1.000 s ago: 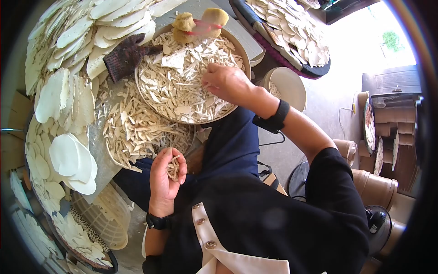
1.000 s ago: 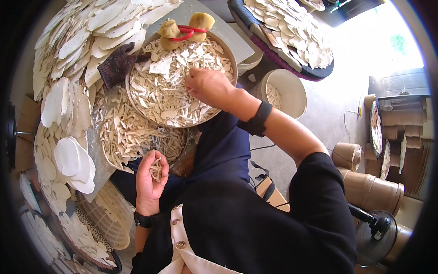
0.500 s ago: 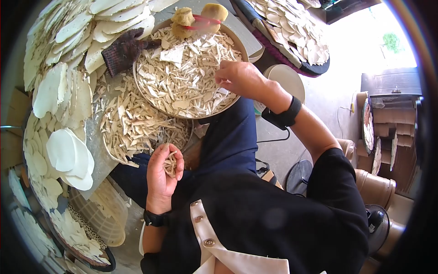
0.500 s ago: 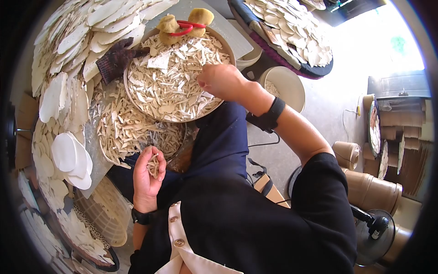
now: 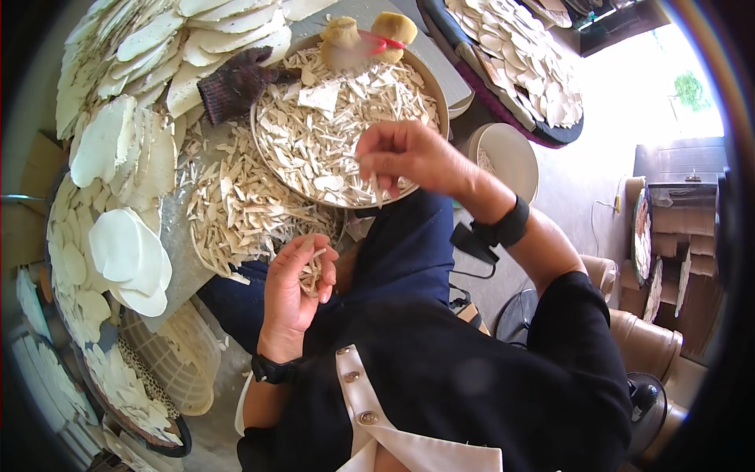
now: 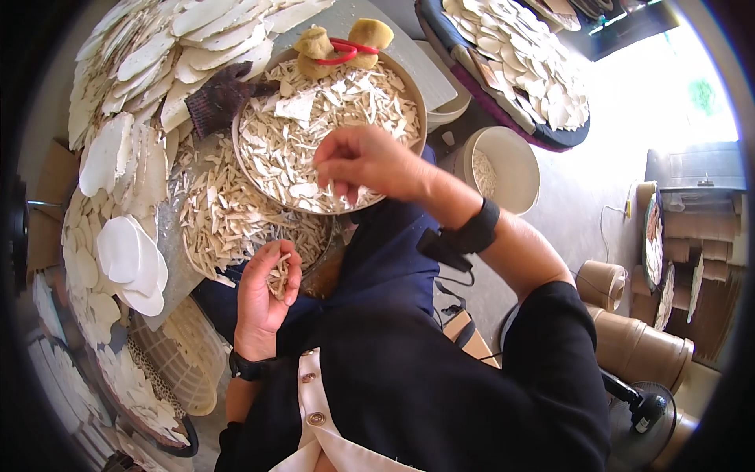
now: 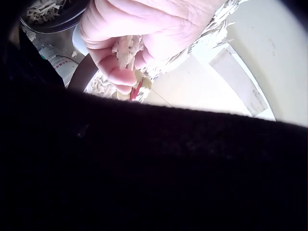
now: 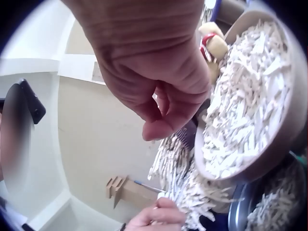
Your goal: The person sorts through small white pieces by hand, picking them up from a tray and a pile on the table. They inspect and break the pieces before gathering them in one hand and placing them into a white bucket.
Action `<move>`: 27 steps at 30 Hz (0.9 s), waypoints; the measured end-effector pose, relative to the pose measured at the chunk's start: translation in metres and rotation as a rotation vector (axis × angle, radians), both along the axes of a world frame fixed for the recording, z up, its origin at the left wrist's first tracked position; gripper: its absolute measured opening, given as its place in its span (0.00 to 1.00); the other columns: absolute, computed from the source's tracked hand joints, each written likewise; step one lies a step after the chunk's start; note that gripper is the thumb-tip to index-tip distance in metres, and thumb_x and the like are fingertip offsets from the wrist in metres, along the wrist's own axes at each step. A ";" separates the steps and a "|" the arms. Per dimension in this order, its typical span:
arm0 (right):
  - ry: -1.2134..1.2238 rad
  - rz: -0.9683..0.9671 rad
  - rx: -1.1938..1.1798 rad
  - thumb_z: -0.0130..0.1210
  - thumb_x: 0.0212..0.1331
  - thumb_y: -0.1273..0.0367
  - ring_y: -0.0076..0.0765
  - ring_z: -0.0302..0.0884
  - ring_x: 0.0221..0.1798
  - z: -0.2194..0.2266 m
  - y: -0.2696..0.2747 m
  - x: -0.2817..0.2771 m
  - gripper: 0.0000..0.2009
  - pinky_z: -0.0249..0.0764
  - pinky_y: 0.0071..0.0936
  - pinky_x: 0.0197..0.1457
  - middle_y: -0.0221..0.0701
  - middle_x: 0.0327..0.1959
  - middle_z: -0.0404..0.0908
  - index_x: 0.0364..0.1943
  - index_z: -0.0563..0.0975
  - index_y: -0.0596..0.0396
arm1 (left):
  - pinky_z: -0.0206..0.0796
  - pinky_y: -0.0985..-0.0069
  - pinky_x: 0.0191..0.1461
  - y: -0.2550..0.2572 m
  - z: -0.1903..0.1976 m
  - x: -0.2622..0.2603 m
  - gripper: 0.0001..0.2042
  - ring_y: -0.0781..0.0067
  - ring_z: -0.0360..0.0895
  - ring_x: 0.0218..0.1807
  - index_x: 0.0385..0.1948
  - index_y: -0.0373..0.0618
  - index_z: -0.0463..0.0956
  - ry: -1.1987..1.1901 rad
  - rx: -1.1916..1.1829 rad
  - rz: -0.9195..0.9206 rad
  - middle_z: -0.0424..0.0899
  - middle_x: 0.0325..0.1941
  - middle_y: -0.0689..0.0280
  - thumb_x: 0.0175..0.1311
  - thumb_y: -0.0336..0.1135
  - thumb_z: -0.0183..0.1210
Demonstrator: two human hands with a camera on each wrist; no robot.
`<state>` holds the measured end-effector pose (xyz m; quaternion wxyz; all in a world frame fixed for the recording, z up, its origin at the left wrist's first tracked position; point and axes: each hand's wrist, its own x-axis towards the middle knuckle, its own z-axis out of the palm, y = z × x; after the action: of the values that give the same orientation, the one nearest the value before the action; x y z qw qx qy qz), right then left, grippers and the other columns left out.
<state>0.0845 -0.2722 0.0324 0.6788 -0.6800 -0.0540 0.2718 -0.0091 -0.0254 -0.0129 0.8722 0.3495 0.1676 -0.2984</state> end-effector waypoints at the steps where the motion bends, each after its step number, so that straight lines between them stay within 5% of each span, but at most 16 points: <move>1: 0.016 0.029 0.048 0.54 0.64 0.73 0.16 0.77 0.25 0.008 0.010 -0.005 0.05 0.75 0.16 0.25 0.29 0.30 0.81 0.40 0.74 0.59 | 0.62 0.83 0.16 -0.002 0.001 0.001 0.11 0.75 0.75 0.23 0.42 0.37 0.76 -0.003 0.005 -0.012 0.82 0.32 0.59 0.68 0.36 0.52; 5: 0.078 0.100 0.085 0.53 0.63 0.74 0.20 0.78 0.24 0.016 0.049 -0.031 0.05 0.76 0.18 0.25 0.29 0.29 0.80 0.39 0.74 0.60 | 0.65 0.85 0.18 -0.012 0.013 0.001 0.13 0.76 0.78 0.26 0.42 0.37 0.76 -0.092 -0.054 -0.033 0.81 0.34 0.59 0.67 0.39 0.54; 7: 0.014 0.258 -0.159 0.54 0.59 0.74 0.28 0.81 0.26 0.037 0.058 -0.035 0.04 0.77 0.24 0.29 0.32 0.29 0.80 0.34 0.78 0.57 | 0.66 0.85 0.18 -0.009 0.010 0.000 0.13 0.76 0.79 0.26 0.44 0.37 0.75 -0.149 -0.063 -0.094 0.81 0.34 0.59 0.66 0.38 0.57; 9: -0.718 0.243 -0.148 0.55 0.54 0.73 0.39 0.81 0.32 -0.006 0.060 -0.025 0.05 0.77 0.31 0.38 0.36 0.31 0.81 0.34 0.80 0.56 | 0.66 0.85 0.18 -0.005 0.006 -0.001 0.12 0.76 0.79 0.26 0.43 0.37 0.75 -0.101 0.032 -0.121 0.81 0.33 0.59 0.66 0.36 0.57; 11: -0.590 0.152 -0.341 0.56 0.51 0.72 0.46 0.79 0.39 0.005 0.058 0.001 0.07 0.76 0.34 0.45 0.39 0.33 0.81 0.34 0.81 0.55 | 0.66 0.84 0.18 -0.002 0.005 -0.001 0.08 0.76 0.78 0.25 0.39 0.38 0.75 -0.037 0.040 -0.109 0.81 0.32 0.60 0.66 0.33 0.56; 12: -0.709 0.235 -0.353 0.56 0.55 0.73 0.42 0.78 0.40 -0.001 0.054 0.007 0.10 0.75 0.35 0.45 0.36 0.38 0.79 0.41 0.79 0.56 | 0.66 0.84 0.18 -0.001 0.005 -0.002 0.07 0.76 0.78 0.25 0.39 0.38 0.75 -0.049 0.031 -0.117 0.81 0.31 0.60 0.66 0.32 0.55; 13: -0.845 0.069 -0.640 0.54 0.56 0.72 0.45 0.76 0.47 -0.021 0.050 0.047 0.12 0.74 0.39 0.50 0.38 0.43 0.78 0.45 0.77 0.54 | 0.65 0.84 0.18 0.000 0.004 -0.003 0.07 0.76 0.78 0.25 0.38 0.38 0.75 -0.061 0.023 -0.125 0.81 0.31 0.60 0.66 0.32 0.55; 15: -0.965 -0.012 -0.916 0.55 0.57 0.68 0.50 0.61 0.66 -0.033 0.052 0.083 0.20 0.61 0.43 0.67 0.42 0.61 0.67 0.56 0.72 0.52 | 0.65 0.83 0.18 0.001 0.003 -0.006 0.06 0.76 0.78 0.24 0.38 0.38 0.75 -0.080 -0.003 -0.134 0.81 0.30 0.60 0.66 0.31 0.54; 17: -1.003 -0.037 -1.169 0.57 0.57 0.64 0.51 0.56 0.69 -0.059 0.058 0.095 0.24 0.56 0.48 0.70 0.41 0.65 0.63 0.59 0.70 0.52 | 0.65 0.83 0.18 0.003 0.003 -0.005 0.06 0.76 0.78 0.24 0.38 0.38 0.75 -0.091 -0.015 -0.132 0.81 0.30 0.60 0.66 0.31 0.54; 21: -0.954 0.411 -1.119 0.58 0.57 0.61 0.49 0.55 0.71 -0.036 0.068 0.056 0.24 0.56 0.49 0.70 0.41 0.67 0.61 0.58 0.70 0.52 | 0.66 0.83 0.18 0.013 0.004 -0.005 0.07 0.75 0.78 0.25 0.41 0.38 0.75 -0.055 0.006 -0.091 0.81 0.32 0.58 0.66 0.30 0.54; 27: -1.050 0.435 -0.916 0.54 0.52 0.71 0.43 0.72 0.53 -0.033 0.047 0.039 0.10 0.69 0.43 0.57 0.37 0.46 0.77 0.39 0.79 0.54 | 0.65 0.83 0.18 0.013 0.000 -0.003 0.10 0.74 0.79 0.25 0.46 0.38 0.74 -0.024 0.016 -0.106 0.82 0.33 0.57 0.66 0.29 0.53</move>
<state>0.1233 -0.2253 -0.0002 0.1413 -0.9105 -0.3872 0.0338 -0.0125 -0.0126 -0.0128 0.8543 0.3685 0.1410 -0.3385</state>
